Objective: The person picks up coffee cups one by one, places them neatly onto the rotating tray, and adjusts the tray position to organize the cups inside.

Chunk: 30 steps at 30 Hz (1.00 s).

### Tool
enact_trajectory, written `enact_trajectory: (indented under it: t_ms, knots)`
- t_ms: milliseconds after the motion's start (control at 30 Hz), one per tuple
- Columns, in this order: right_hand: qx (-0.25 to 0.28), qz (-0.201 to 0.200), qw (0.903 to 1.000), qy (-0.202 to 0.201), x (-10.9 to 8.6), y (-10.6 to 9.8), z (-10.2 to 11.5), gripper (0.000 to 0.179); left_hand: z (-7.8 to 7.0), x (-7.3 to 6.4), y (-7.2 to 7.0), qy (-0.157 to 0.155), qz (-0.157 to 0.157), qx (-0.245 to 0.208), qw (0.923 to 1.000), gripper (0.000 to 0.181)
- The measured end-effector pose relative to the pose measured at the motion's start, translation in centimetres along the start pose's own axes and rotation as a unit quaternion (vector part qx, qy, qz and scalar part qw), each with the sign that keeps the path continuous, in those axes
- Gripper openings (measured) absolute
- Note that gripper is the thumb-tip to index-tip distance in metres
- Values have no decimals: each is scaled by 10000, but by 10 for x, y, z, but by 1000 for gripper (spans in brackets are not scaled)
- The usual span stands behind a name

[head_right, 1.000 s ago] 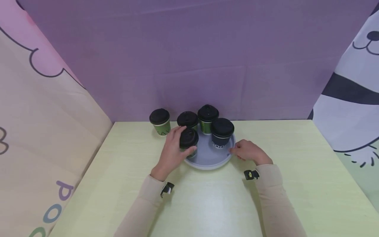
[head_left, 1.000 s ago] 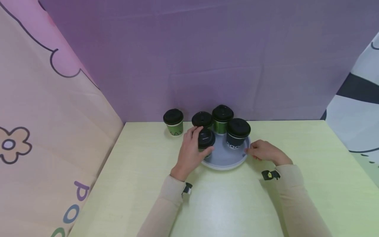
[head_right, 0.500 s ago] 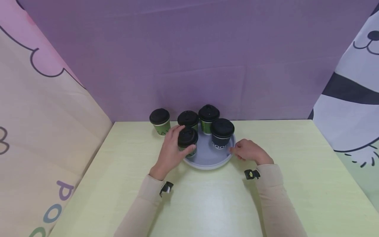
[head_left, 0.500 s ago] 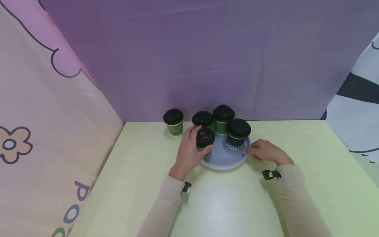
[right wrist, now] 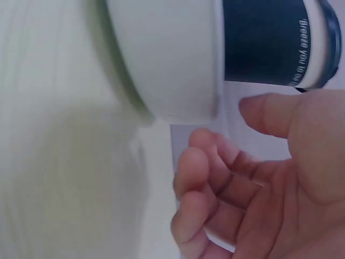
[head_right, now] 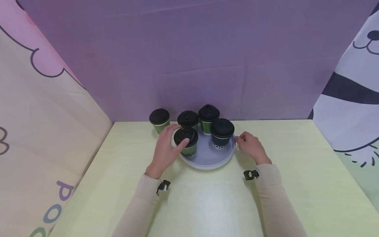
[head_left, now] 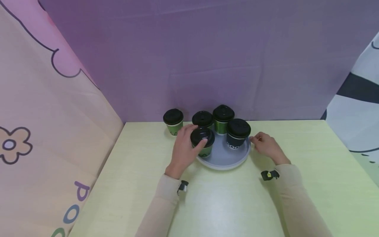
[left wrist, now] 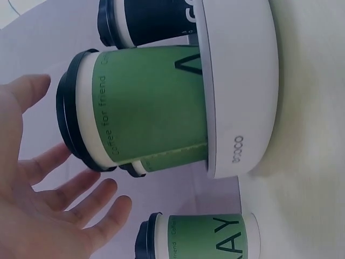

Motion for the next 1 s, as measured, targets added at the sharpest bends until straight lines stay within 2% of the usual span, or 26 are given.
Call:
enact_trajectory:
  t_ms: [133, 367, 567, 800, 1000]
  knots:
    - [162, -89, 9998, 96, 4, 7, -4, 49, 8, 3, -4, 17, -235, -155, 9996, 53]
    - [345, -151, 9993, 79, 7, 15, -8, 47, 29, 8, -14, -422, -658, -367, 9963, 44]
    - [496, -182, 9986, -1, 6, 15, -10, 44, 40, 13, -23, -428, -1044, -335, 9930, 39]
    - [1083, -6, 9941, 77, 8, 13, -16, 43, 48, 20, -24, -708, -1094, -286, 9911, 40]
    - [1658, 188, 9860, 53, 8, 19, -19, 38, 61, 29, -20, -1032, -1332, -115, 9856, 46]
Point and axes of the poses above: each hand's wrist, its own x-axis towards the middle knuckle, its own y-axis out of the palm, z = x × y, the point moved 2 cm from there along x, towards the middle knuckle, and after that the axes turned 7 degrees about -y, right-handed, at the moved point
